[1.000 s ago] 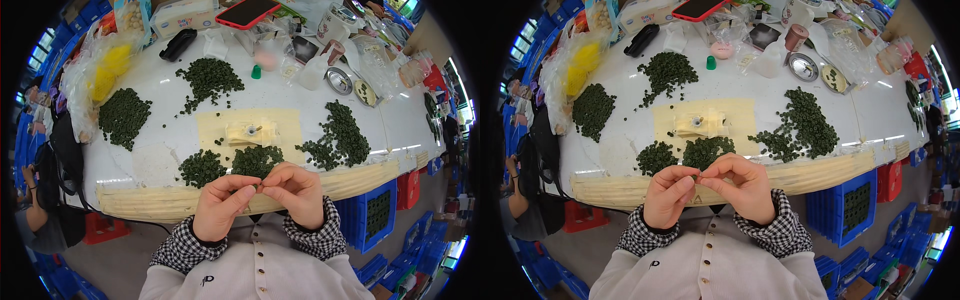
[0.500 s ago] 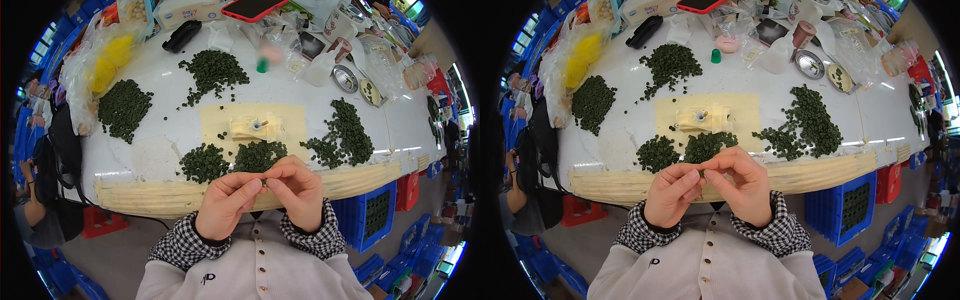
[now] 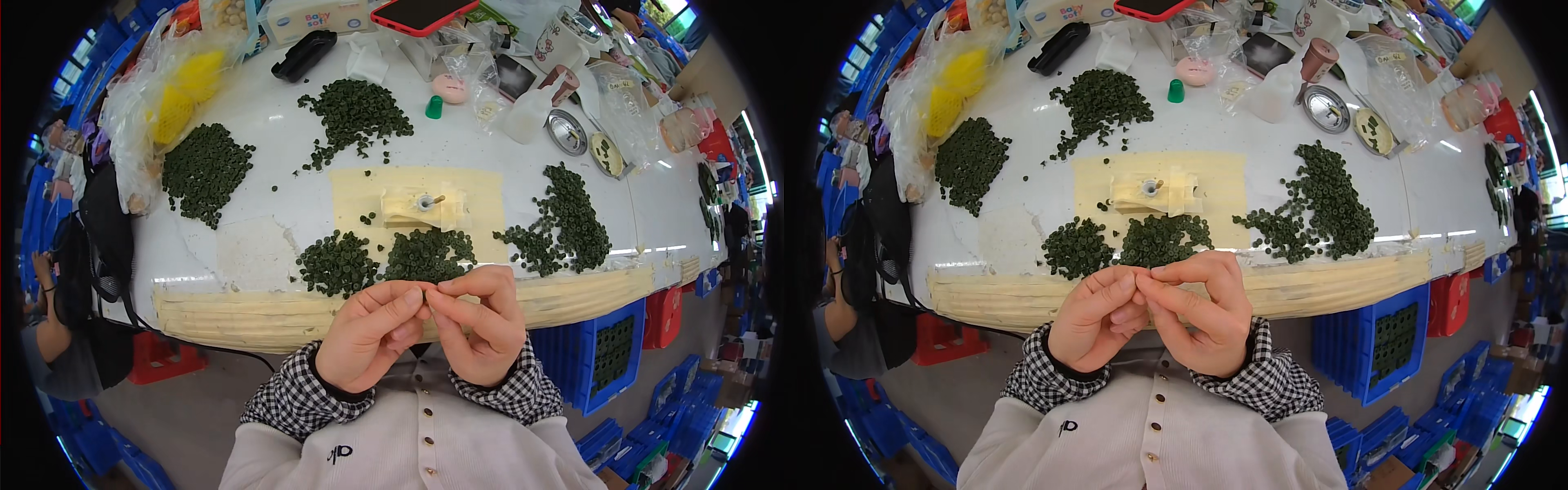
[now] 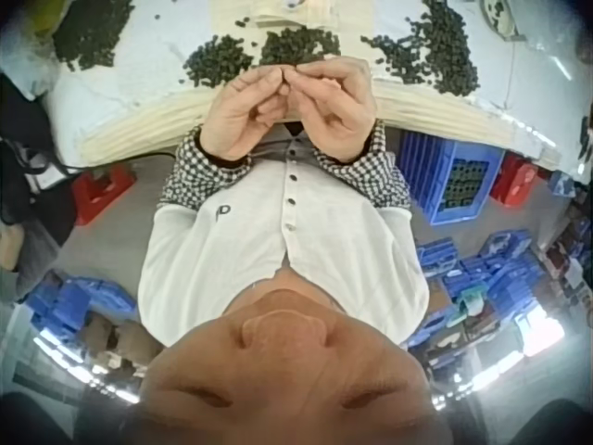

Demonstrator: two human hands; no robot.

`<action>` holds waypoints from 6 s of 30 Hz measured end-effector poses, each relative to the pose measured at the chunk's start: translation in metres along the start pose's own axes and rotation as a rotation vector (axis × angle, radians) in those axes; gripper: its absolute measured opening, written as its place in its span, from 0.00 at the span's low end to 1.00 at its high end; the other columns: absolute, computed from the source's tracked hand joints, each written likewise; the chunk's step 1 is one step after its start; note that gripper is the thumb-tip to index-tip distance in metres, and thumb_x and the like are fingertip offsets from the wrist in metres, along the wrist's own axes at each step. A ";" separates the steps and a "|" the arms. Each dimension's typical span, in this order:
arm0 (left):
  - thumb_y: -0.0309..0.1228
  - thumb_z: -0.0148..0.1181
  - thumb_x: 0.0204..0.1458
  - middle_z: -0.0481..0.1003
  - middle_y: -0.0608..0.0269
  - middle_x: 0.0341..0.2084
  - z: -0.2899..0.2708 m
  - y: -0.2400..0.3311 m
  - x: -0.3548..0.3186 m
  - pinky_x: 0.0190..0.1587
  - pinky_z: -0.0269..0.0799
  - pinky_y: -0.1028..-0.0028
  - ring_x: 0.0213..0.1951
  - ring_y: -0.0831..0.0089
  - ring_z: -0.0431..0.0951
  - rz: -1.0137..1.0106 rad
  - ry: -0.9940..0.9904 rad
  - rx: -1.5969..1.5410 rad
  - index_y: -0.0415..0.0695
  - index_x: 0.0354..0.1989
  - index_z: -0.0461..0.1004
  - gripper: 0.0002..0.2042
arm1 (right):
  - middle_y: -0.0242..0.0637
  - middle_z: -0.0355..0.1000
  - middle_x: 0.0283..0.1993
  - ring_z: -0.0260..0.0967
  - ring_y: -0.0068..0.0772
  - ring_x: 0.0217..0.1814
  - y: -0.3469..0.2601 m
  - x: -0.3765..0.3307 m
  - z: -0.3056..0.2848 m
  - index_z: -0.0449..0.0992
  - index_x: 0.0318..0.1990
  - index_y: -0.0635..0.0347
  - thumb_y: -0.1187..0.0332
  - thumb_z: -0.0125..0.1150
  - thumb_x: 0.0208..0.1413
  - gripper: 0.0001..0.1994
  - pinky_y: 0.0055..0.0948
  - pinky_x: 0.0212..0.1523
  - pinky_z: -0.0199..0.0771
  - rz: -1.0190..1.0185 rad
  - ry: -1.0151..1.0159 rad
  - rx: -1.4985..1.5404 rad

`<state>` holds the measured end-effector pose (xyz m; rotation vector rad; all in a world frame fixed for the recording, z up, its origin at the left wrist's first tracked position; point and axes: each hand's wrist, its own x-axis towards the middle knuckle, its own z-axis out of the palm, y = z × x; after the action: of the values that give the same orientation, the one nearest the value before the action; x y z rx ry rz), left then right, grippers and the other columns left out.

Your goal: Inspecting and sorting small green plastic leaf components at a factory workstation.

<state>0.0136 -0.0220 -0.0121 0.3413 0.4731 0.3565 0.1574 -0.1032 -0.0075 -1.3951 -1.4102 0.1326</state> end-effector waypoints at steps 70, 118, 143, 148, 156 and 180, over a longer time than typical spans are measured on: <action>0.21 0.58 0.50 0.73 0.75 0.22 -0.001 0.001 -0.006 0.21 0.55 0.88 0.20 0.94 0.60 0.311 0.050 0.746 0.35 0.35 0.76 0.05 | 0.39 0.71 0.35 0.70 0.27 0.34 0.002 -0.004 -0.007 0.78 0.35 0.65 0.83 0.58 0.44 0.10 0.21 0.36 0.71 0.410 -0.156 0.515; 0.17 0.39 0.56 0.64 0.43 0.54 -0.018 0.040 -0.027 0.60 0.64 0.70 0.57 0.61 0.66 0.309 0.016 -0.081 0.34 0.50 0.63 0.14 | 0.25 0.45 0.68 0.65 0.39 0.55 -0.100 -0.011 -0.093 0.65 0.57 0.55 0.69 0.42 0.61 0.17 0.36 0.32 0.76 -1.001 -0.245 0.901; 0.34 0.42 0.63 0.70 0.70 0.25 -0.017 0.009 -0.018 0.30 0.66 0.84 0.25 0.82 0.68 0.051 -0.060 -0.014 0.35 0.46 0.69 0.14 | 0.36 0.65 0.26 0.60 0.39 0.30 0.018 0.006 -0.028 0.72 0.26 0.62 0.78 0.66 0.38 0.08 0.32 0.30 0.61 0.107 -0.252 -0.398; 0.33 0.43 0.62 0.69 0.71 0.27 -0.001 0.011 -0.018 0.34 0.65 0.83 0.28 0.83 0.66 0.075 0.103 0.104 0.34 0.52 0.67 0.16 | 0.37 0.65 0.26 0.61 0.39 0.31 0.020 0.006 -0.022 0.71 0.27 0.62 0.78 0.64 0.40 0.08 0.33 0.31 0.62 0.029 -0.243 -0.433; 0.28 0.46 0.61 0.74 0.64 0.36 -0.003 0.007 -0.013 0.38 0.69 0.83 0.35 0.81 0.72 0.075 0.038 0.090 0.35 0.53 0.67 0.14 | 0.39 0.70 0.29 0.67 0.39 0.30 0.019 -0.002 -0.020 0.73 0.33 0.64 0.82 0.60 0.43 0.08 0.32 0.30 0.68 0.046 -0.137 -0.345; 0.26 0.49 0.59 0.75 0.61 0.37 -0.009 0.001 -0.008 0.38 0.72 0.83 0.35 0.80 0.74 0.063 -0.020 0.015 0.38 0.49 0.69 0.11 | 0.39 0.75 0.34 0.72 0.28 0.33 0.016 -0.005 -0.018 0.78 0.35 0.66 0.84 0.58 0.46 0.09 0.22 0.36 0.71 0.419 -0.085 0.321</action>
<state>0.0022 -0.0221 -0.0167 0.3749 0.4459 0.4104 0.1795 -0.1125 -0.0142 -1.4043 -1.0873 0.6676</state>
